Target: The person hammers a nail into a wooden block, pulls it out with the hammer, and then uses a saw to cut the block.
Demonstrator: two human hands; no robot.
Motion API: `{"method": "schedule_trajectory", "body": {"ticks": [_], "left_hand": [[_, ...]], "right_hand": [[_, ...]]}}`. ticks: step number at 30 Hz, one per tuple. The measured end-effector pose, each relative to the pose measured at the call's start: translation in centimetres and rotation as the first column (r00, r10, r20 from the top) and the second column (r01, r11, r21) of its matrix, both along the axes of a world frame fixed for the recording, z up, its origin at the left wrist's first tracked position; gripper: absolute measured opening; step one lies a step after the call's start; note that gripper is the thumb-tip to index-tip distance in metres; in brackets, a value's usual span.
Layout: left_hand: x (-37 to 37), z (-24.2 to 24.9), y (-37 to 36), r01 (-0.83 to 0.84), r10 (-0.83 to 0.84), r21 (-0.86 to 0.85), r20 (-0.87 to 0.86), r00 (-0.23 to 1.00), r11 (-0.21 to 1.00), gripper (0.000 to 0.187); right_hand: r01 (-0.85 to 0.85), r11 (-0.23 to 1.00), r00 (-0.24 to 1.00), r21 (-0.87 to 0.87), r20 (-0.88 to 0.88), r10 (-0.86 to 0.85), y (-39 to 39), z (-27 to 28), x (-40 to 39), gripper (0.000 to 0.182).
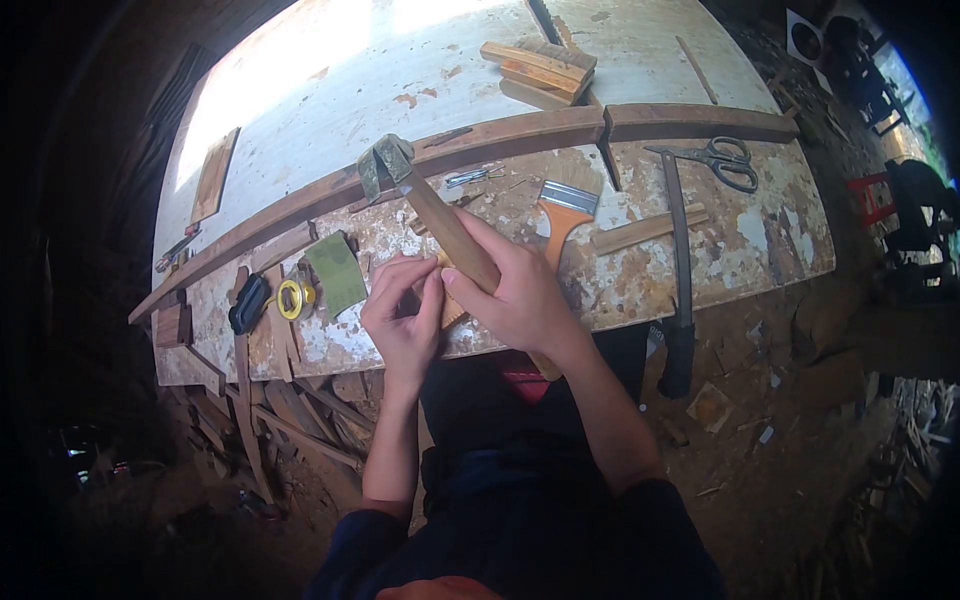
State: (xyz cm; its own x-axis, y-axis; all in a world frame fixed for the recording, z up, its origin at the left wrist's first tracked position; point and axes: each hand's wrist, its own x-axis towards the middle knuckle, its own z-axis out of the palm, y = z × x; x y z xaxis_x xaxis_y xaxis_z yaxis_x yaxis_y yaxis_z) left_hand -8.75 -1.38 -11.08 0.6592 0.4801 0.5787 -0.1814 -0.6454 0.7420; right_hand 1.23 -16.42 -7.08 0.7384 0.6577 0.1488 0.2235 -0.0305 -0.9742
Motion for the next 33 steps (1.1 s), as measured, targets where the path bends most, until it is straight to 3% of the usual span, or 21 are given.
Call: {"method": "schedule_trajectory", "body": {"ticks": [3, 6, 10, 14, 17, 19, 22, 25, 28, 31, 33], "left_hand": [[-0.1, 0.1, -0.3, -0.017, 0.017, -0.067, -0.001, 1.000, 0.998, 0.017], [0.0, 0.3, -0.2, 0.015, -0.015, -0.025, 0.009, 1.000, 1.000, 0.016], [0.1, 0.0, 0.1, 0.023, -0.023, -0.018, -0.001, 1.000, 1.000, 0.025], [-0.2, -0.4, 0.0, 0.020, -0.021, -0.060, -0.013, 1.000, 0.998, 0.042], [0.2, -0.2, -0.1, 0.011, -0.009, -0.120, 0.015, 1.000, 0.993, 0.047], [-0.2, -0.3, -0.1, 0.010, -0.009, -0.146, 0.005, 1.000, 0.989, 0.049], [-0.2, -0.7, 0.2, 0.034, -0.035, -0.142, -0.004, 0.999, 0.989, 0.056], [-0.2, -0.6, 0.1, 0.028, -0.028, -0.138, 0.009, 1.000, 0.990, 0.058], [-0.3, -0.5, 0.1, 0.025, -0.026, -0.169, -0.004, 1.000, 0.985, 0.060], [-0.3, -0.5, 0.2, 0.024, -0.024, -0.151, 0.001, 1.000, 0.988, 0.062], [-0.3, -0.3, -0.1, 0.010, -0.008, -0.182, 0.009, 1.000, 0.983, 0.061]], "right_hand": [[0.011, 0.999, 1.000, 0.035, 0.024, -0.012, 0.2, -0.5, 0.0, 0.068], [-0.001, 1.000, 1.000, 0.031, -0.006, 0.001, 0.1, -0.2, 0.0, 0.068], [-0.013, 0.993, 1.000, 0.119, -0.005, 0.014, 0.4, -1.4, 0.1, 0.067], [-0.065, 0.995, 0.983, 0.069, -0.166, 0.076, -0.9, 0.1, -0.1, 0.067], [-0.089, 0.989, 0.970, 0.118, -0.215, 0.113, -3.0, 1.5, -1.4, 0.067], [-0.115, 0.980, 0.921, 0.163, -0.353, 0.167, -5.3, 2.8, -3.1, 0.066], [-0.124, 0.985, 0.842, 0.117, -0.513, 0.167, -7.2, 5.2, -4.9, 0.068], [-0.120, 0.988, 0.823, -0.093, -0.566, 0.047, -7.7, 7.5, -6.0, 0.070], [-0.055, 0.992, 0.883, -0.116, -0.470, -0.006, -7.6, 8.1, -7.4, 0.076], [-0.072, 0.997, 0.857, 0.035, -0.509, 0.080, -8.1, 7.9, -8.0, 0.076], [-0.080, 0.996, 0.846, -0.029, -0.530, 0.052, -7.6, 6.8, -7.9, 0.080]]}}
